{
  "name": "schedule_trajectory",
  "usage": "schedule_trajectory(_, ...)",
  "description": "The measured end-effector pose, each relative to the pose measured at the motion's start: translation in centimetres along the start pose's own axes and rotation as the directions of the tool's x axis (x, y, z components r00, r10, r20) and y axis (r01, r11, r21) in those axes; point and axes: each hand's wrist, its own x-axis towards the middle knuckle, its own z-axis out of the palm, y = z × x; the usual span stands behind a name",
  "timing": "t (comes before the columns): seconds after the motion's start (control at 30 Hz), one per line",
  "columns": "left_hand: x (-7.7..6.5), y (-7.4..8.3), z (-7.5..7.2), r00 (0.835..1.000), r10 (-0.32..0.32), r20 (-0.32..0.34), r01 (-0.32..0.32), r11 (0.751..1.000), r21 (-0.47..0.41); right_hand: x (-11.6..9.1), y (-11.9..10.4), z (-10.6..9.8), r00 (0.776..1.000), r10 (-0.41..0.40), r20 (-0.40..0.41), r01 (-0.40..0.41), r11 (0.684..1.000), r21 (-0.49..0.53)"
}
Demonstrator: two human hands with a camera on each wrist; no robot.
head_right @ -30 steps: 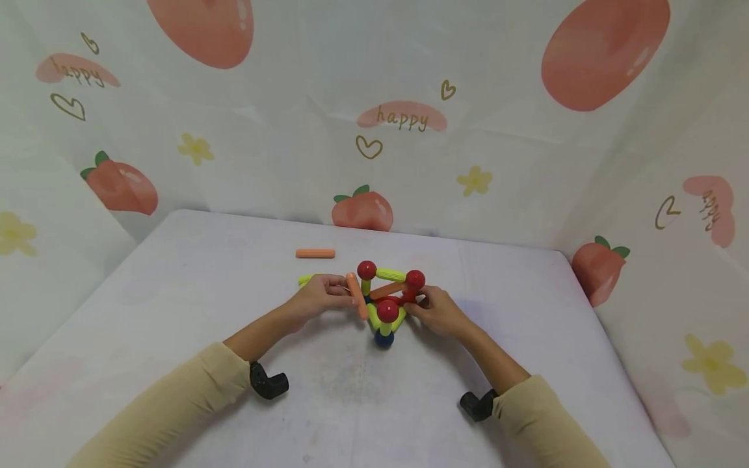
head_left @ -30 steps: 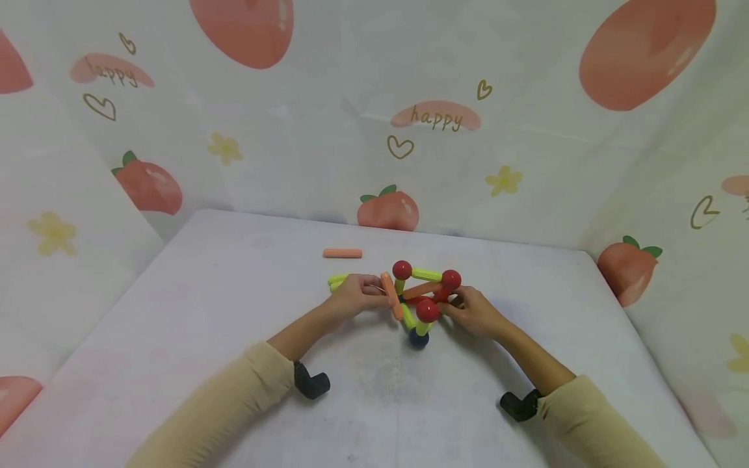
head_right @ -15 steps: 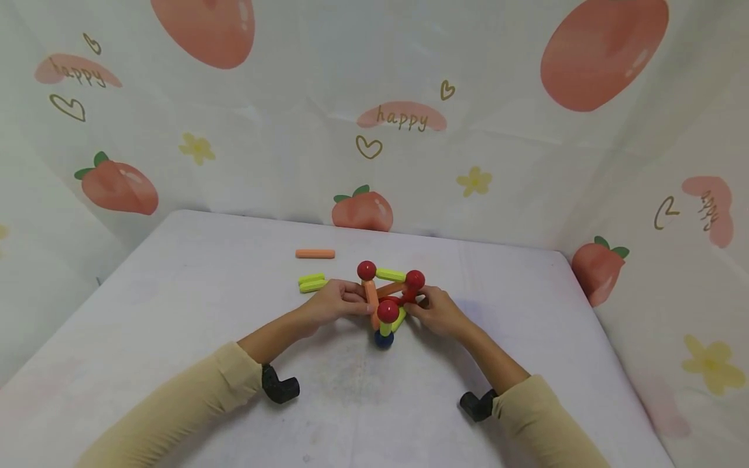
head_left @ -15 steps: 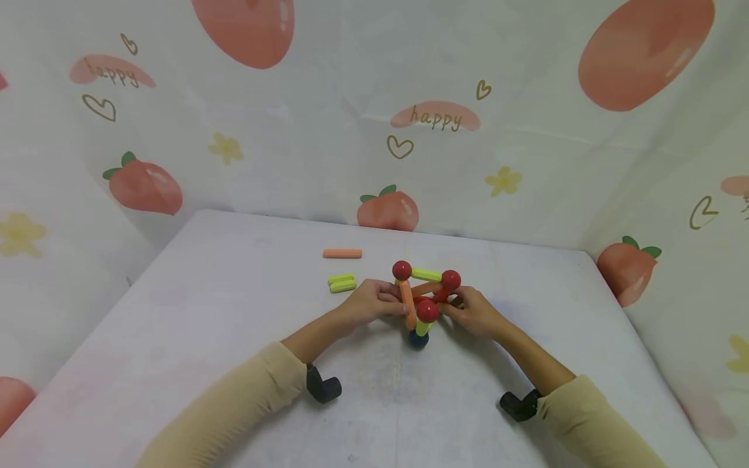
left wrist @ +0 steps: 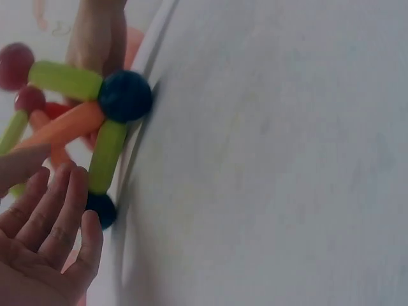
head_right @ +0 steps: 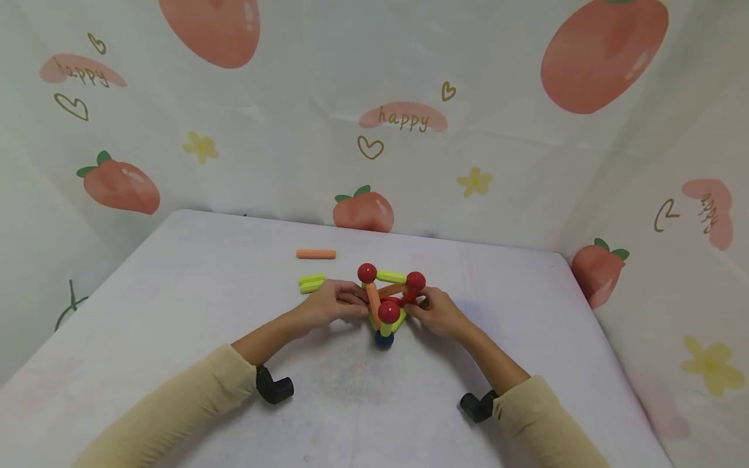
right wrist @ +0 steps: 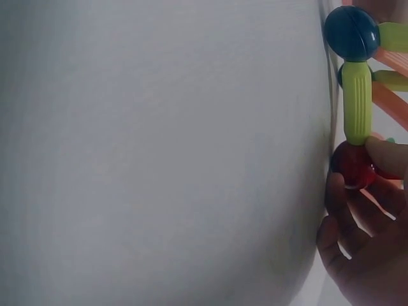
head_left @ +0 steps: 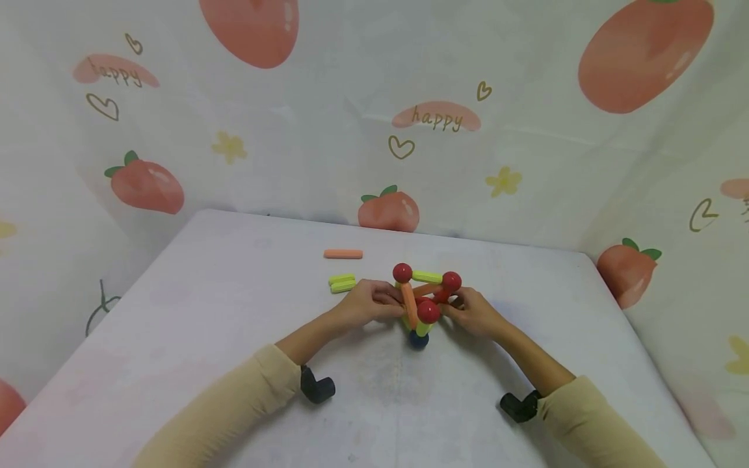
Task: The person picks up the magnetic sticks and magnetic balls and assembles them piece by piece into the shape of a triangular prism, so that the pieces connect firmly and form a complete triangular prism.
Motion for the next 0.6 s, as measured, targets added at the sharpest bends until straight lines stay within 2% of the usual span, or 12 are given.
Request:
schedule_trajectory(0.07,-0.2,-0.1,-0.9,1.000,0.008,-0.024,-0.008,1.000,0.006,0.0,0.0,0.0,1.000,0.007,0.000,-0.007,1.000,0.002)
schedule_trajectory(0.23,-1.0,-0.4,-3.4,0.991,-0.003,-0.133,0.006,1.000,0.027,-0.1,-0.1,0.0,1.000,0.025,-0.002,-0.025,1.000,0.000)
schedule_trajectory(0.43,-2.1,-1.2,-6.4,0.963,0.053,-0.265,-0.020,0.992,0.128,-0.1,-0.2,-0.1,1.000,0.018,0.002,-0.018,1.000,0.003)
schedule_trajectory(0.6,-2.7,-2.3,-8.0,0.944,0.051,-0.325,0.027,0.973,0.231,-0.2,-0.1,-0.1,1.000,0.021,0.003,-0.021,1.000,0.006)
